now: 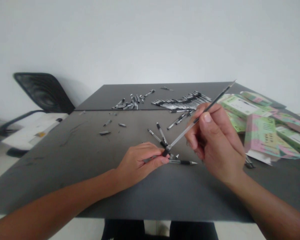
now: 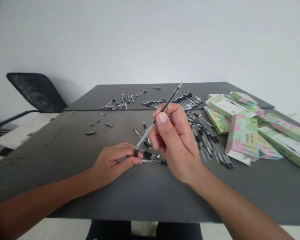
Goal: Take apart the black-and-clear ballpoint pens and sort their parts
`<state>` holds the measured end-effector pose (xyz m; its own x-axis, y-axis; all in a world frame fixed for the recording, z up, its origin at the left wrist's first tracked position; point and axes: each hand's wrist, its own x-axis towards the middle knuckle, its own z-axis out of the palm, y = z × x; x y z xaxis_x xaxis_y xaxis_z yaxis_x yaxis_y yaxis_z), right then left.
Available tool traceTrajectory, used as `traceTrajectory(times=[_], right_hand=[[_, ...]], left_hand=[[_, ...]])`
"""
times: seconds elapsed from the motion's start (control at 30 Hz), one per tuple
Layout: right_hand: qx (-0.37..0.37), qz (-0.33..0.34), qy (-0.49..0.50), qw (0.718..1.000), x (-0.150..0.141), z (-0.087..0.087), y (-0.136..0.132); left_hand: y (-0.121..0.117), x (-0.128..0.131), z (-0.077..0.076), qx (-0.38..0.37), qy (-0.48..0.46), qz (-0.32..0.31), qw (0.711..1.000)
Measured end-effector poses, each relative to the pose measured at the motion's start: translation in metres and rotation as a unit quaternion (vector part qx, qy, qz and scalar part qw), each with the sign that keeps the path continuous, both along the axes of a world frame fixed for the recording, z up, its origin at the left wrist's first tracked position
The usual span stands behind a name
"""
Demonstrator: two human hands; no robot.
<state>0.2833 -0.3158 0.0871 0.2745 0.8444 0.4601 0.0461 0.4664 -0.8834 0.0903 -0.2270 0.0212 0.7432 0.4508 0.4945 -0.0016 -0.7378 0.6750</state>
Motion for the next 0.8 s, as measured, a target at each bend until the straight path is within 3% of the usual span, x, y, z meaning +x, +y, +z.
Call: traceTrajectory(times=[0.3, 0.6, 0.8], right_hand=[[-0.009, 0.03, 0.003, 1.0, 0.001, -0.004, 0.002], [0.027, -0.019, -0.028, 0.999, 0.004, -0.009, 0.007], [0.04, -0.013, -0.062, 0.997, 0.009, -0.018, 0.007]], left_hand=[[0.001, 0.0, -0.002, 0.022, -0.01, -0.01, 1.0], [0.001, 0.001, 0.0, 0.022, -0.006, -0.004, 1.0], [0.001, 0.002, -0.001, 0.029, 0.001, 0.012, 1.0]])
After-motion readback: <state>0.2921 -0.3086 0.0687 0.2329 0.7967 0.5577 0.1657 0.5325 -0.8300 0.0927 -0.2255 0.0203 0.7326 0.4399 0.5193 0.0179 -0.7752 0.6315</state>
